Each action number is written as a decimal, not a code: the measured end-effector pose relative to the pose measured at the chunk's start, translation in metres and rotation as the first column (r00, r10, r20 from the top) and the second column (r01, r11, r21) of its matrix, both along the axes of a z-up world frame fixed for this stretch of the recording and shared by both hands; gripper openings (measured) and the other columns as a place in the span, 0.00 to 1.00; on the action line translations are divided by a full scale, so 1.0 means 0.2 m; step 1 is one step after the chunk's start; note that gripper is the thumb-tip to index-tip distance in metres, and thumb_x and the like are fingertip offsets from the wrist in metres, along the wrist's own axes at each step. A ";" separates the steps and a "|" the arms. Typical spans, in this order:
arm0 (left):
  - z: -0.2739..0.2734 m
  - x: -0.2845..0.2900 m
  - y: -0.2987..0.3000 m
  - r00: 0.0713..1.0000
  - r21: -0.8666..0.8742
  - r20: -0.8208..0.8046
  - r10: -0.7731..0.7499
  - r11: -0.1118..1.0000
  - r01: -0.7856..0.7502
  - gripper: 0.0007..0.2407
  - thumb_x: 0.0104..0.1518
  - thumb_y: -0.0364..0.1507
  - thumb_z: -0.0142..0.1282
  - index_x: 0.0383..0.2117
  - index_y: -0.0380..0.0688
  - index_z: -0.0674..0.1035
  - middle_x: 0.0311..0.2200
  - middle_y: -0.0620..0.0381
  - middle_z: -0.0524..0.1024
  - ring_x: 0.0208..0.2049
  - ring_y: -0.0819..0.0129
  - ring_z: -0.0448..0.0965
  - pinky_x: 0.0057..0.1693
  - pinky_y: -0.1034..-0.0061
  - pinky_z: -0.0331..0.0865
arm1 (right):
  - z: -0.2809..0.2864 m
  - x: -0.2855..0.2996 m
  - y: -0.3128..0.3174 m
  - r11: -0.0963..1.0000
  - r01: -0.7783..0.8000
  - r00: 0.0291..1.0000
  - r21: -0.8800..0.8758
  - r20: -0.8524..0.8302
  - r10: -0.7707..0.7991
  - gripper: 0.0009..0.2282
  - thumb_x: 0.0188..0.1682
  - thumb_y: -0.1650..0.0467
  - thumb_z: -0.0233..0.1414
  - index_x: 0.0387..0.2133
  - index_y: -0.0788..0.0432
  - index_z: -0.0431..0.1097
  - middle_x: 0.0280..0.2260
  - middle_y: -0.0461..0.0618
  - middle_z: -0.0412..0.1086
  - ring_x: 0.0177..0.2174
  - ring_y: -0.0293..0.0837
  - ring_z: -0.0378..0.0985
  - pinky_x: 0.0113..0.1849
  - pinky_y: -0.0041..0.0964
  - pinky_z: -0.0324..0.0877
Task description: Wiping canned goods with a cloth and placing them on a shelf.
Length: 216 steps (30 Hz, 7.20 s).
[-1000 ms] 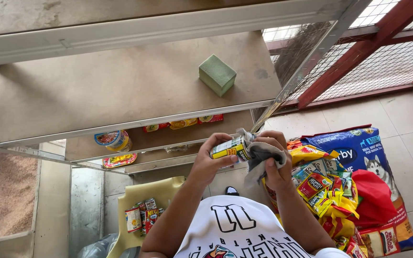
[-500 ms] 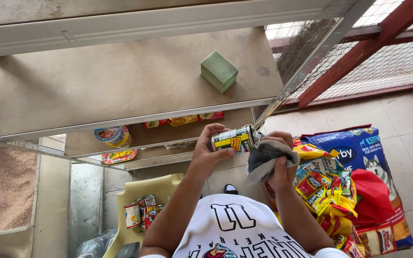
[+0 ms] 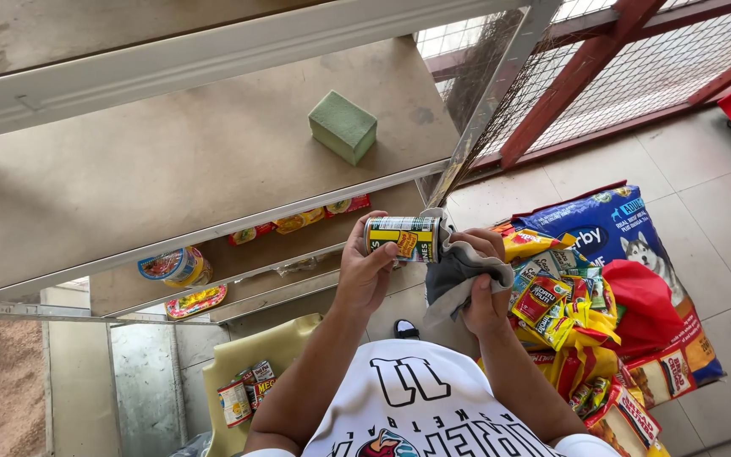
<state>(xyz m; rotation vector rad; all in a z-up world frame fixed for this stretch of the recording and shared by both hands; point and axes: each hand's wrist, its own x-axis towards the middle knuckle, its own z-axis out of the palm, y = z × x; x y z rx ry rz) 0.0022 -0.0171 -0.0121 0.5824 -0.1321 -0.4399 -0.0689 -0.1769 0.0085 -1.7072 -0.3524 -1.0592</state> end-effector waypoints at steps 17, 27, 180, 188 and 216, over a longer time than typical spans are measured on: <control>-0.10 -0.16 0.28 0.662 -0.040 -0.246 0.708 0.675 -0.737 0.07 0.60 0.27 0.61 0.41 0.42 0.78 0.36 0.46 0.82 0.35 0.58 0.84 0.43 0.64 0.79 | 0.01 0.18 0.43 0.868 -0.354 0.923 -0.348 0.020 0.385 0.30 0.60 0.52 0.30 0.51 0.63 0.72 0.53 0.59 0.70 0.56 0.68 0.61 0.60 0.55 0.57; -0.27 -0.37 0.57 0.444 0.053 -0.197 0.874 0.461 -0.886 0.13 0.61 0.38 0.59 0.45 0.47 0.75 0.39 0.50 0.81 0.38 0.61 0.83 0.47 0.66 0.78 | 0.05 0.21 0.62 0.665 -0.745 0.666 -0.056 -0.118 0.737 0.30 0.58 0.57 0.29 0.31 0.64 0.78 0.32 0.55 0.79 0.39 0.62 0.80 0.47 0.56 0.68; 0.09 0.01 0.10 0.890 0.218 -0.264 0.373 0.922 -0.321 0.17 0.63 0.46 0.55 0.34 0.43 0.75 0.27 0.52 0.76 0.26 0.66 0.81 0.35 0.73 0.78 | 0.08 0.22 0.21 0.921 -0.333 0.934 -0.201 -0.201 0.294 0.21 0.40 0.69 0.66 0.46 0.64 0.72 0.52 0.61 0.74 0.49 0.61 0.79 0.48 0.53 0.71; 0.10 -0.01 0.10 0.898 0.210 -0.234 0.373 0.921 -0.328 0.20 0.61 0.51 0.53 0.36 0.46 0.74 0.29 0.54 0.75 0.29 0.68 0.80 0.38 0.73 0.78 | 0.00 0.26 0.15 0.955 -0.280 0.958 -0.099 -0.095 0.271 0.18 0.40 0.74 0.63 0.43 0.69 0.70 0.46 0.65 0.75 0.45 0.61 0.80 0.46 0.51 0.72; 0.13 -0.06 0.12 0.912 0.215 -0.330 0.243 0.960 -0.178 0.19 0.63 0.45 0.54 0.38 0.37 0.77 0.29 0.49 0.76 0.29 0.64 0.81 0.39 0.71 0.79 | 0.12 0.21 0.19 0.969 -0.198 0.978 -0.149 0.036 0.206 0.16 0.39 0.71 0.63 0.37 0.71 0.72 0.38 0.66 0.75 0.35 0.62 0.80 0.41 0.52 0.75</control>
